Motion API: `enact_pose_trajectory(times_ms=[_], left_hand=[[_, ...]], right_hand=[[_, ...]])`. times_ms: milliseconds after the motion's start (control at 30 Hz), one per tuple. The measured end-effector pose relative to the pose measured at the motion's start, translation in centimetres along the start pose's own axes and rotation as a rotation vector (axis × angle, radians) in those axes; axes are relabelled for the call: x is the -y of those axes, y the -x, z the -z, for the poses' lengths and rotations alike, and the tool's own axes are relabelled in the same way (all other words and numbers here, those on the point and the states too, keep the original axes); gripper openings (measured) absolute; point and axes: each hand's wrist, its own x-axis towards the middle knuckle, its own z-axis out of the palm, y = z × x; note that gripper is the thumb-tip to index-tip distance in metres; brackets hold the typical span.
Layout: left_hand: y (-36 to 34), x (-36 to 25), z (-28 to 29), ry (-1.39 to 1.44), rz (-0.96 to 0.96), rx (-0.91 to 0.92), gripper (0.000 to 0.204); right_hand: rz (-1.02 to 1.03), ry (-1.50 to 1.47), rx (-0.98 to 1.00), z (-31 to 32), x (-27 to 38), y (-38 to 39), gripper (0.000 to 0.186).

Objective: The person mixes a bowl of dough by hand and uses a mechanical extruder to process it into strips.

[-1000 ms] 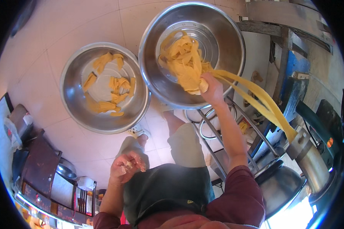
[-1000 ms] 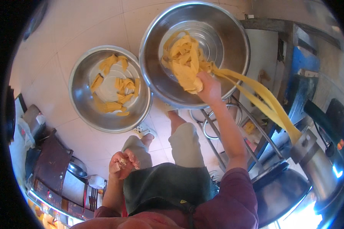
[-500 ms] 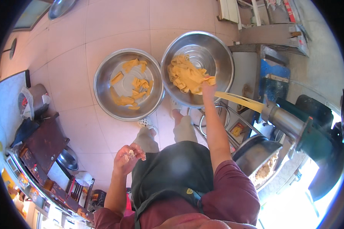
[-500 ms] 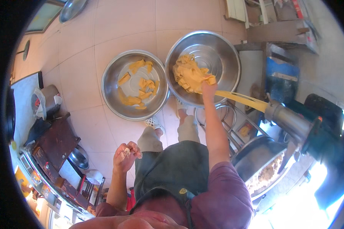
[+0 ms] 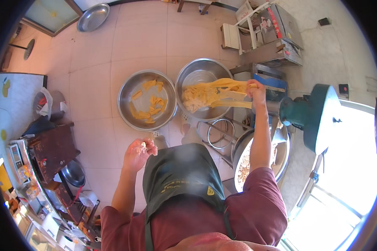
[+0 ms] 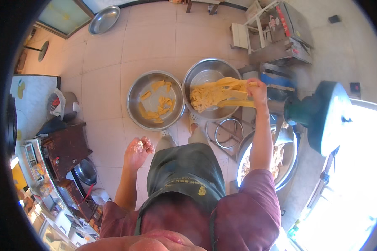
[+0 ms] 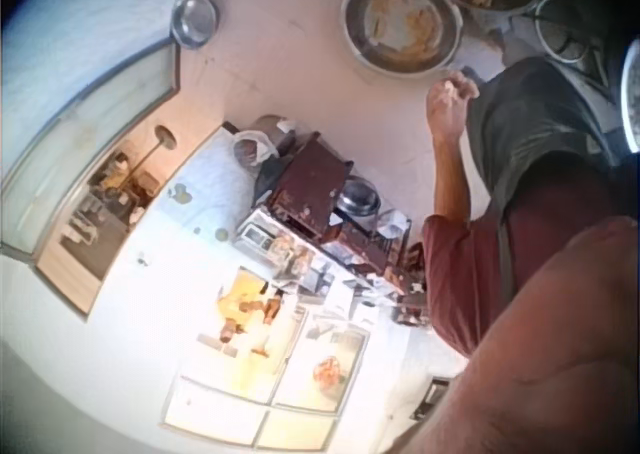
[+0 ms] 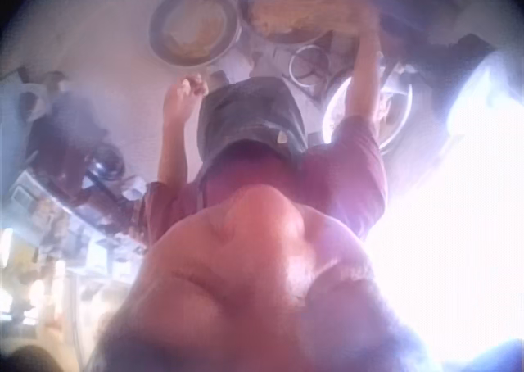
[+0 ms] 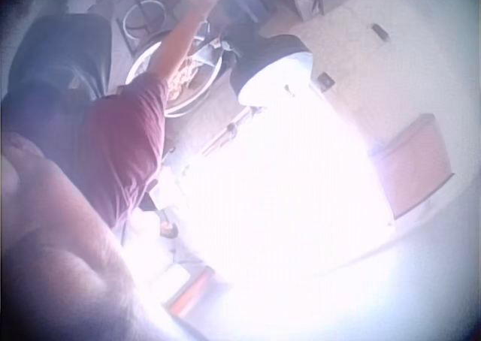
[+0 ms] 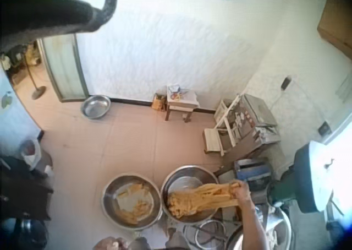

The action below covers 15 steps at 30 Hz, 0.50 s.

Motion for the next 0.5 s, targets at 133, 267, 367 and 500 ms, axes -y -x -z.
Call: enact_pose_trajectory(times_ms=[133, 267, 367, 500], left_hand=[[0.3, -1.5, -3.3, -0.108, -0.018, 0.032, 0.018], [0.4, -1.9, -6.4, -0.117, -0.016, 0.122, 0.019], [0.6, -2.6, -7.9, -0.142, -0.030, 0.171, 0.020], [1.7, -3.3, -9.1, -0.149, -0.084, 0.243, 0.023]], right_hand=[[0.300, -0.149, -0.008, 2.4, 12.7, 5.2, 0.037], [0.516, -0.208, 0.193, 5.0, 24.3, 9.6, 0.042], [0.652, -0.134, 0.442, 3.8, 33.0, 12.3, 0.039], [0.938, -0.037, 0.677, 4.0, 43.4, 14.0, 0.045]])
